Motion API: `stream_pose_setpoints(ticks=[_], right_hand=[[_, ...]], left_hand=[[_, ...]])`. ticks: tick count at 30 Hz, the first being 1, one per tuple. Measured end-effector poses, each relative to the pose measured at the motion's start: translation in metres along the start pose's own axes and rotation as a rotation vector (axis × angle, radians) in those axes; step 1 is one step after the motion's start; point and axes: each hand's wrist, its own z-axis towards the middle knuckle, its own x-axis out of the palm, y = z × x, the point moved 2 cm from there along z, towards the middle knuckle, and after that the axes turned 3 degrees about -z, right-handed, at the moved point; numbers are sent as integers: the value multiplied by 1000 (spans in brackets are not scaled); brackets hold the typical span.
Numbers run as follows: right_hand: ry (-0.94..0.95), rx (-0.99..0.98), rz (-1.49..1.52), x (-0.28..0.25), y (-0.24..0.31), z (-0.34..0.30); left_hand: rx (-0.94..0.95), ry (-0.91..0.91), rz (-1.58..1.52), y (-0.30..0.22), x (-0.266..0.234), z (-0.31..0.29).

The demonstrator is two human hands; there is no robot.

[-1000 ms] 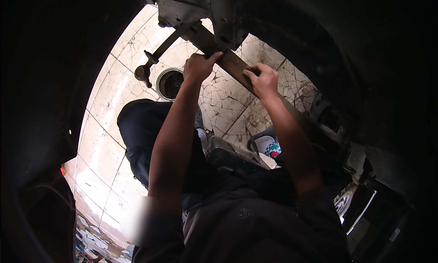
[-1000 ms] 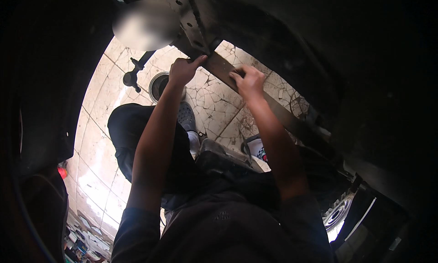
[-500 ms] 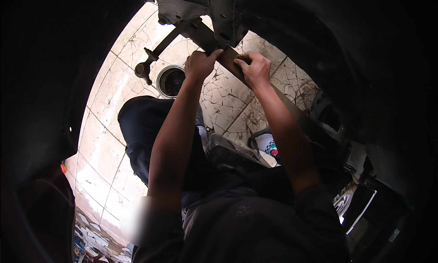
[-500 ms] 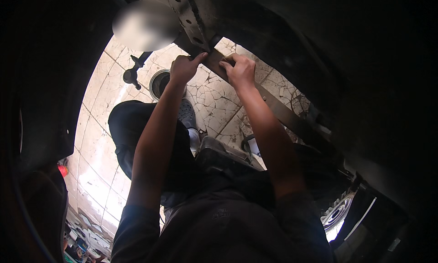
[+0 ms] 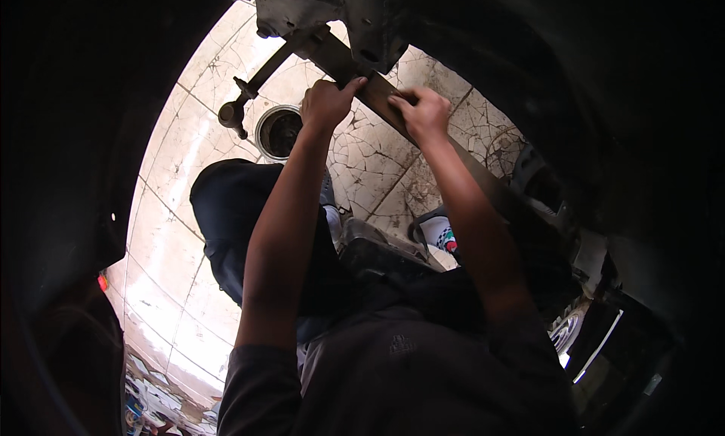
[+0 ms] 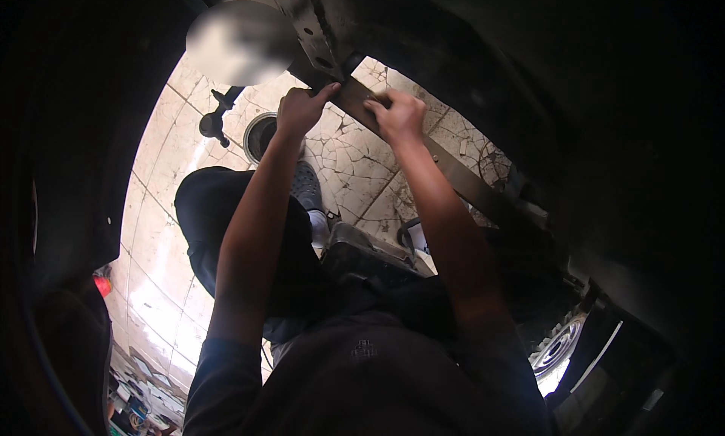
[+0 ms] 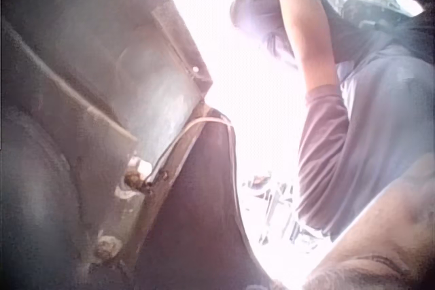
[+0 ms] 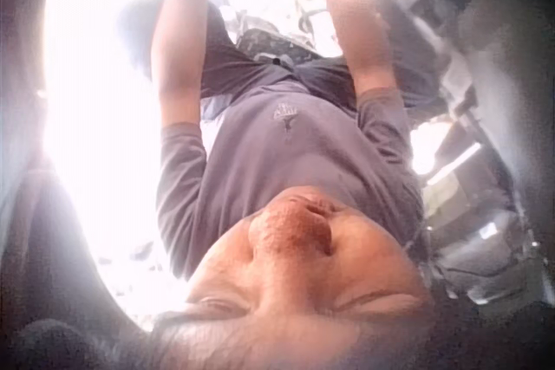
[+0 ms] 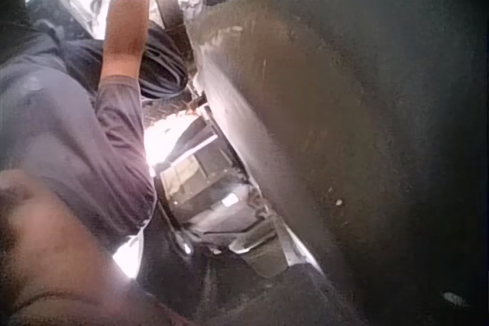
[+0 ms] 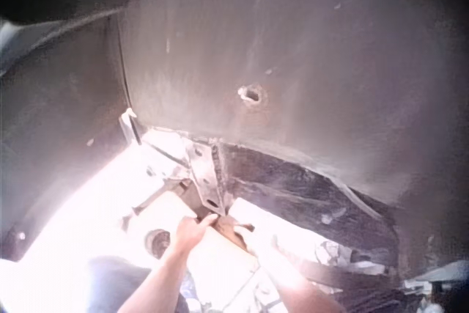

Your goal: The person sits on the floor under a vehicle and sands a metal beam with sandpaper. They repeatedly rub the sandpaper along the beam's surface, adjusting grip and position to cover different areas.

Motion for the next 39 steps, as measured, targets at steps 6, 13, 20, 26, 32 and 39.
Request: stream_pose_setpoints(ticks=[6, 13, 20, 26, 32, 39], right_hand=[[-46, -3, 92, -1, 6, -3], [-202, 503, 683, 8, -40, -201], [-175, 590, 982, -7, -25, -177], [-153, 641, 998, -17, -42, -195], [-154, 715, 1332, -9, -37, -192], [-93, 614, 1175, -19, -34, -186]], left_hand=[[-22, 13, -80, -2, -2, 2], [2, -122, -266, 17, 25, -13], [31, 171, -105, 15, 45, -36], [271, 317, -409, 3, 74, -111], [71, 583, -613, 3, 106, -140], [-91, 638, -862, -3, 111, -138]])
